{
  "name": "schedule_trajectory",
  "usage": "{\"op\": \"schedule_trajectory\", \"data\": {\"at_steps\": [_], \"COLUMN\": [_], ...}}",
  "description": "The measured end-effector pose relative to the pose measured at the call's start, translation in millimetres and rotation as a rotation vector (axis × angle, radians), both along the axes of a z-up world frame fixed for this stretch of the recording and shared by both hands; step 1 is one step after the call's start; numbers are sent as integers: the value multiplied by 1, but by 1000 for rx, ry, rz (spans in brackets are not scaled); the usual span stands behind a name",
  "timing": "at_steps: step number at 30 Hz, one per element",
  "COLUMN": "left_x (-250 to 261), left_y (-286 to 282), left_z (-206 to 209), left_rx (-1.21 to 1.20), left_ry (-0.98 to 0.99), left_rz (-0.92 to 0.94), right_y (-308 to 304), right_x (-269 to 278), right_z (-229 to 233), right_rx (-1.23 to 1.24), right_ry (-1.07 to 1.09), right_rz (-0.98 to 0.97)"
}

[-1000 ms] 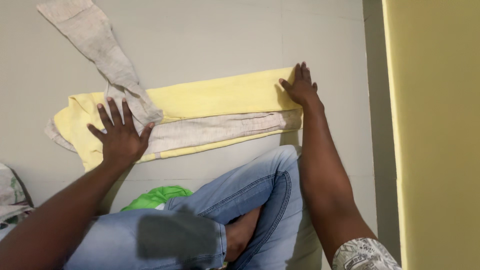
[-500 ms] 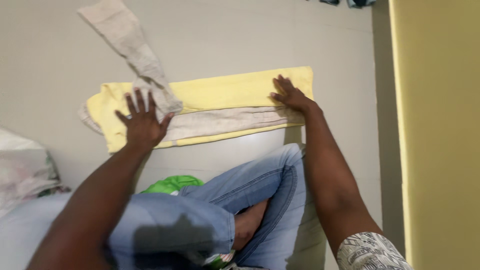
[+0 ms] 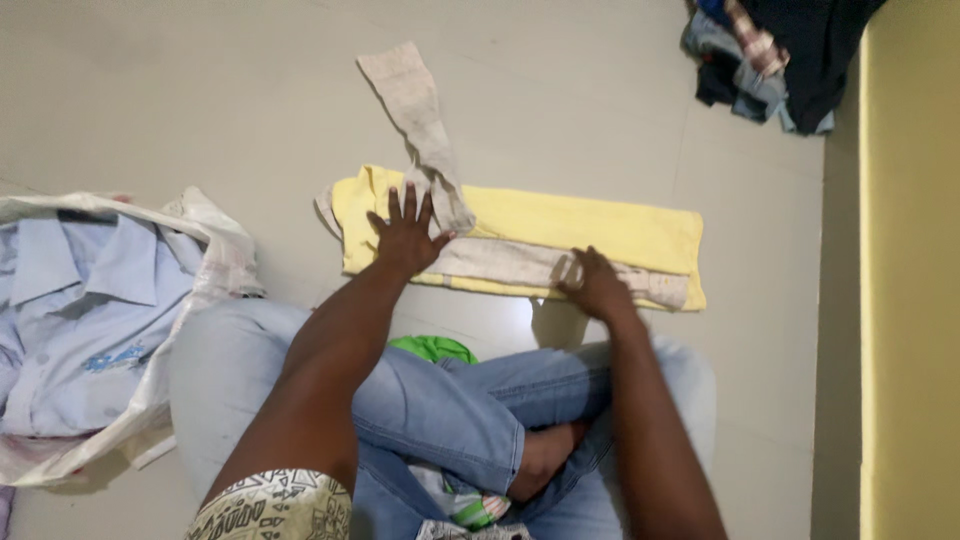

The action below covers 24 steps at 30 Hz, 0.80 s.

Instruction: The person buttons a yellow shirt and then folds it along with another piece of clothing by hand.

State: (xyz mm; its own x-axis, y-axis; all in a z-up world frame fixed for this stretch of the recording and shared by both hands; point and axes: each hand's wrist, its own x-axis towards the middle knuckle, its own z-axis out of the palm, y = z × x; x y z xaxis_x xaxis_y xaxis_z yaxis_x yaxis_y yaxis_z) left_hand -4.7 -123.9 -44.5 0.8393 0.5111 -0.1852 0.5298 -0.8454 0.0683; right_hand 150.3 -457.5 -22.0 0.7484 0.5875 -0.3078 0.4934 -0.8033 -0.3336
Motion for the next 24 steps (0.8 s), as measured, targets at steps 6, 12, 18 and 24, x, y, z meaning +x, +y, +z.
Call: {"op": "schedule_trajectory", "data": {"at_steps": [6,12,18,24], "left_x": [39,18,28,24], "left_y": [58,103,121,118], "left_z": [-42,-34,-32,-34], "left_rx": [-65,-356,-548,-732], "left_ry": [-413,-542,-727,-880], "left_rz": [306,627,542,560], "right_y": [29,47,47,47], "right_x": [-5,11,17,20], "right_z": [-12,-23,-20,-15], "right_rx": [-29,171,103,15], "right_ry": [-167,-165,-78,-41], "right_rz": [147,129,132,147]}}
